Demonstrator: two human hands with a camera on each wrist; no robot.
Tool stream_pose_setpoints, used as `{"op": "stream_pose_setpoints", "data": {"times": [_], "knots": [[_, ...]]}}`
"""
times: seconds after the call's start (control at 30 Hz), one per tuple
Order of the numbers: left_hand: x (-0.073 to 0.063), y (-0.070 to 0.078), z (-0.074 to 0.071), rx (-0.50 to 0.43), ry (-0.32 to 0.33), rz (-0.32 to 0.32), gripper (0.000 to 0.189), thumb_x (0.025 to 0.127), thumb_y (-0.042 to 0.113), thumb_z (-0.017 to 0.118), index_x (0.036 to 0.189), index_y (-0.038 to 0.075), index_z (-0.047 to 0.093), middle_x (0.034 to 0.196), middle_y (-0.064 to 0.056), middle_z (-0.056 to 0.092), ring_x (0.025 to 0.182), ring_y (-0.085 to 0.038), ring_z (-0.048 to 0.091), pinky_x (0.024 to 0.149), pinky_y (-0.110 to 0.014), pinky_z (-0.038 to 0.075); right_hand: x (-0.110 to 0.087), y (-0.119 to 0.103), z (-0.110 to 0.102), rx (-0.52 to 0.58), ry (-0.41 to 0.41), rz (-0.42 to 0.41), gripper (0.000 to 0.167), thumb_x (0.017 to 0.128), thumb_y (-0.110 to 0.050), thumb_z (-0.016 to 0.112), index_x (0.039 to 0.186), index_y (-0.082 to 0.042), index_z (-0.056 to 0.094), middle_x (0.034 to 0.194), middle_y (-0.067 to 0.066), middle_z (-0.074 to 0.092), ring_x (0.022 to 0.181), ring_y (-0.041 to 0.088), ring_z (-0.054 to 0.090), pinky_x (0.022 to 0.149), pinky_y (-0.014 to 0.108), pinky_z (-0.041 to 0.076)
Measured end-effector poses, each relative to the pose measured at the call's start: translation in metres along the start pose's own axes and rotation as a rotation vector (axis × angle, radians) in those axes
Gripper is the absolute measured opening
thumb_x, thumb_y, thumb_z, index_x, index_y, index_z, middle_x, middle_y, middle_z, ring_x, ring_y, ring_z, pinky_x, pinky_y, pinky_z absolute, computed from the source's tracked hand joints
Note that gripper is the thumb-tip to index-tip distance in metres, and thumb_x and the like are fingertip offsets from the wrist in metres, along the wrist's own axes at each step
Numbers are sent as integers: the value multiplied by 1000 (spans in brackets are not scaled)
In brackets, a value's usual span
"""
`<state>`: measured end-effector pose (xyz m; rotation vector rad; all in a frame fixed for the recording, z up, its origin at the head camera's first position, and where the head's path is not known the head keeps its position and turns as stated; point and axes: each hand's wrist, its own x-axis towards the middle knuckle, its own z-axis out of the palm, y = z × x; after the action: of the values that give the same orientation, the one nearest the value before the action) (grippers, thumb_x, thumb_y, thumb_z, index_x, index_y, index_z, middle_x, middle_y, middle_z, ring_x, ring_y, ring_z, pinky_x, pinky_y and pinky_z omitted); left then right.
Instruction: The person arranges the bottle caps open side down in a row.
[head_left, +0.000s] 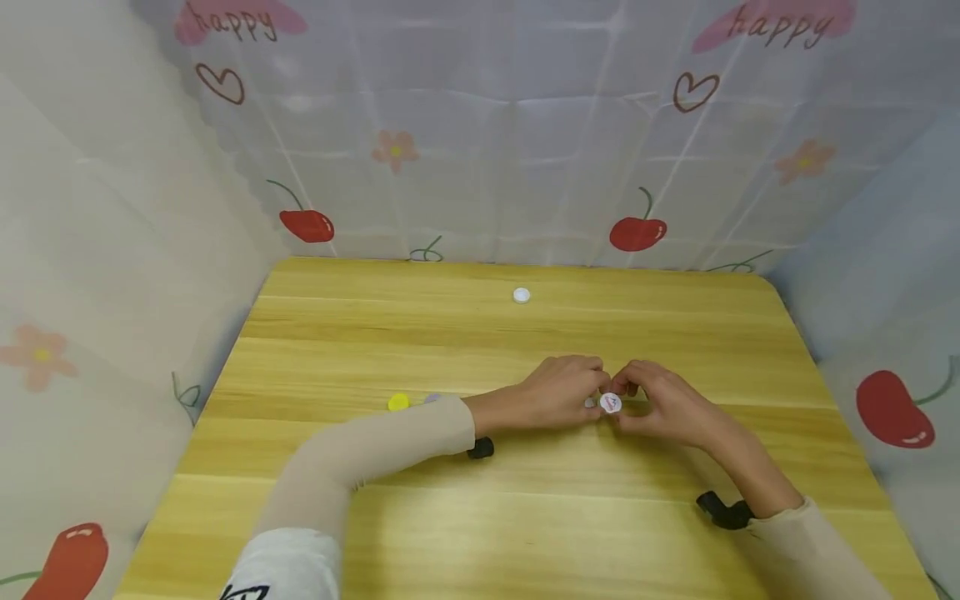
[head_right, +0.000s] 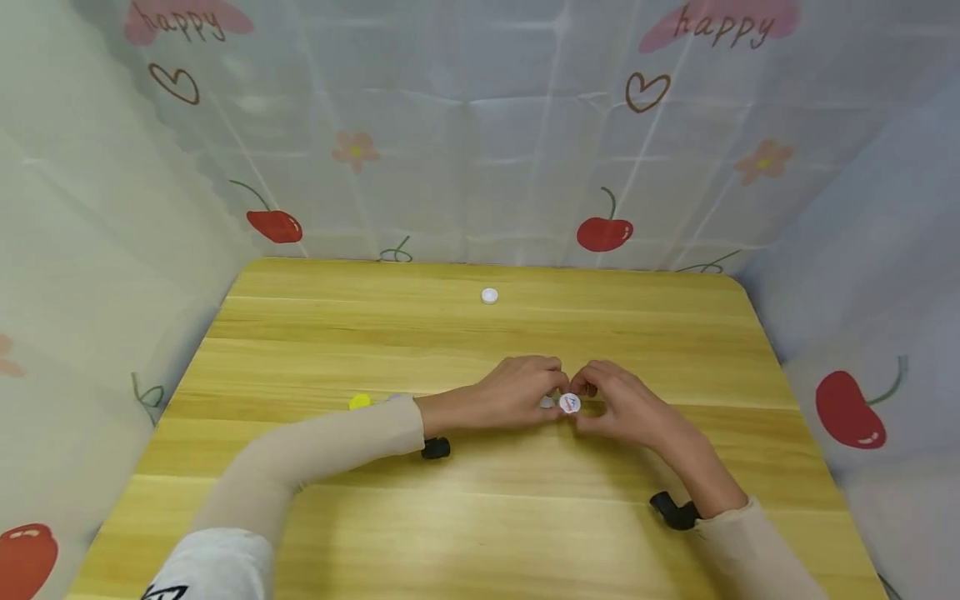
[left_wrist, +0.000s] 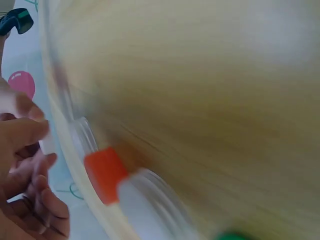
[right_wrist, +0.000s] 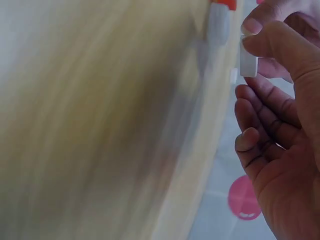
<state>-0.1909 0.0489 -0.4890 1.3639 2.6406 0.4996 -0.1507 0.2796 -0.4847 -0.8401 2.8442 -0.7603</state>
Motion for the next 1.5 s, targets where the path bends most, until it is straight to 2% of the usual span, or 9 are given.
{"op": "stream_pose_setpoints", "data": {"times": [0.17,0.3,0.43,0.7,0.83,1.0,1.2,1.37,1.5], "knots": [[11,2,4,16,-23,-66,9,99,36,77,99,27,78,90,10,59,75,-7,54,56,-20,44,3,10,5,11,-29,23,32,84,-18,90,111,-16,72,104,-7,69,96,12,63,87,35,57],[16,2,5,30,-49,-77,19,98,31,77,84,24,67,86,7,57,73,-8,50,55,-21,40,6,16,9,22,-49,47,30,87,-20,89,112,-17,72,106,-8,71,98,10,65,89,34,58],[19,1,4,30,-73,-84,27,99,30,76,78,24,61,86,6,57,73,-9,48,55,-21,38,8,18,11,35,-69,62,28,90,-22,88,113,-17,72,107,-8,72,97,9,65,87,32,58],[17,-1,2,30,-101,-126,16,99,43,77,95,27,73,91,9,59,76,-8,53,57,-23,44,12,18,7,54,-87,60,30,90,-24,89,113,-15,73,108,-5,72,98,10,66,88,31,58],[11,-6,-4,23,-101,-130,31,97,54,76,112,26,77,101,10,61,81,-6,56,59,-22,47,8,19,-3,56,-130,76,33,90,-29,89,114,-15,72,110,-3,71,102,12,66,90,35,59],[-1,-39,-23,-1,-11,-211,44,100,55,72,128,21,75,112,8,63,88,-7,61,65,-23,51,19,22,-16,97,-170,114,31,94,-32,85,114,-13,70,110,-1,71,102,15,66,89,37,58],[-10,-104,-37,-115,139,-420,30,104,38,70,124,16,72,113,0,64,95,-16,64,75,-33,56,69,21,-10,193,-209,141,33,101,-31,76,123,-7,68,113,6,72,103,18,66,91,36,57],[-8,-144,-41,-228,151,-561,43,104,32,71,141,12,63,128,-8,65,112,-25,67,91,-41,59,125,19,8,226,-157,168,39,100,-27,77,127,-2,66,116,13,70,106,24,65,95,40,54],[-1,-162,-41,-284,141,-571,46,104,27,73,146,13,63,128,-6,67,114,-23,66,97,-41,56,167,17,19,257,-116,190,45,100,-25,77,134,2,65,122,20,69,111,31,65,100,46,53]]}}
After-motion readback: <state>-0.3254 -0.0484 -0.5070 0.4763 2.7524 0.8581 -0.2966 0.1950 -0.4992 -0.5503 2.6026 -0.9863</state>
